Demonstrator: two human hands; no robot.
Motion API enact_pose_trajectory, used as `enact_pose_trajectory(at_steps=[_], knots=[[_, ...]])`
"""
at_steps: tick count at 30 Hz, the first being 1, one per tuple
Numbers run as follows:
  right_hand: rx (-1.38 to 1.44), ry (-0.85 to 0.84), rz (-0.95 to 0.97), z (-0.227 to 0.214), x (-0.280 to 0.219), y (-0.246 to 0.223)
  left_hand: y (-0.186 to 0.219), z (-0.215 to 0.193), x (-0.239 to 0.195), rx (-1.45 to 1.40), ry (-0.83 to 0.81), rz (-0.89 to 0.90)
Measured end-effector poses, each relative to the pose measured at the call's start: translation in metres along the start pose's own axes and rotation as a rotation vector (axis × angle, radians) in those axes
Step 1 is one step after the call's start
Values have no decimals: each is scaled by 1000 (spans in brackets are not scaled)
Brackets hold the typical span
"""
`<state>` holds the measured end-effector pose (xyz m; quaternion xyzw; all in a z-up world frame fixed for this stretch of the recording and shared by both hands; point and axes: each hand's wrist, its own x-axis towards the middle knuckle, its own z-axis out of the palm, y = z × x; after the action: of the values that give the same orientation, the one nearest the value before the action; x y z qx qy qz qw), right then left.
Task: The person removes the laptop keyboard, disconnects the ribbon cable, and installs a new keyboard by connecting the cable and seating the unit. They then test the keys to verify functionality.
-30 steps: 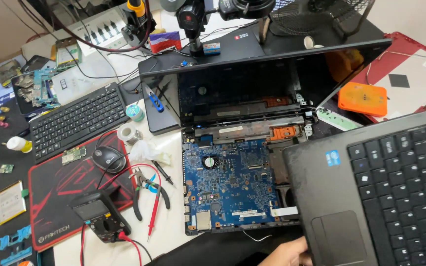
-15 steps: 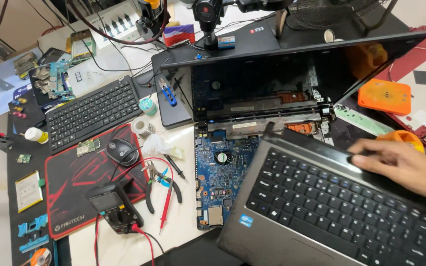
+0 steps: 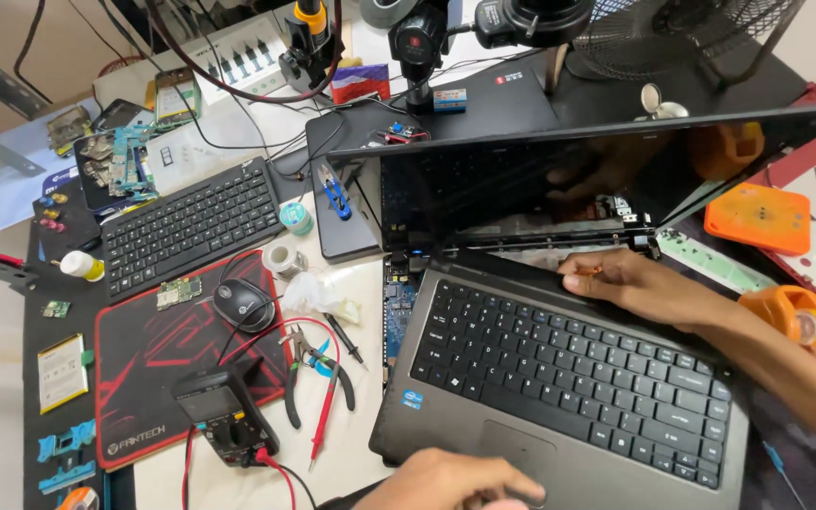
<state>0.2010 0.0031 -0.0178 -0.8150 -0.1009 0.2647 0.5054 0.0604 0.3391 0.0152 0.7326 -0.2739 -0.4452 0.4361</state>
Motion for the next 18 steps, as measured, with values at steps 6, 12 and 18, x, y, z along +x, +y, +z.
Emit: enact_pose_trajectory(at_steps=[6,12,18], knots=[[-100,16,-8,8,5,-14,16,-34,16,390,718,347],[-340,126,17,18,2,-40,-5,-40,46,677,752,455],[-488,301,-176,21,-11,-35,-5,-47,59,829,726,439]])
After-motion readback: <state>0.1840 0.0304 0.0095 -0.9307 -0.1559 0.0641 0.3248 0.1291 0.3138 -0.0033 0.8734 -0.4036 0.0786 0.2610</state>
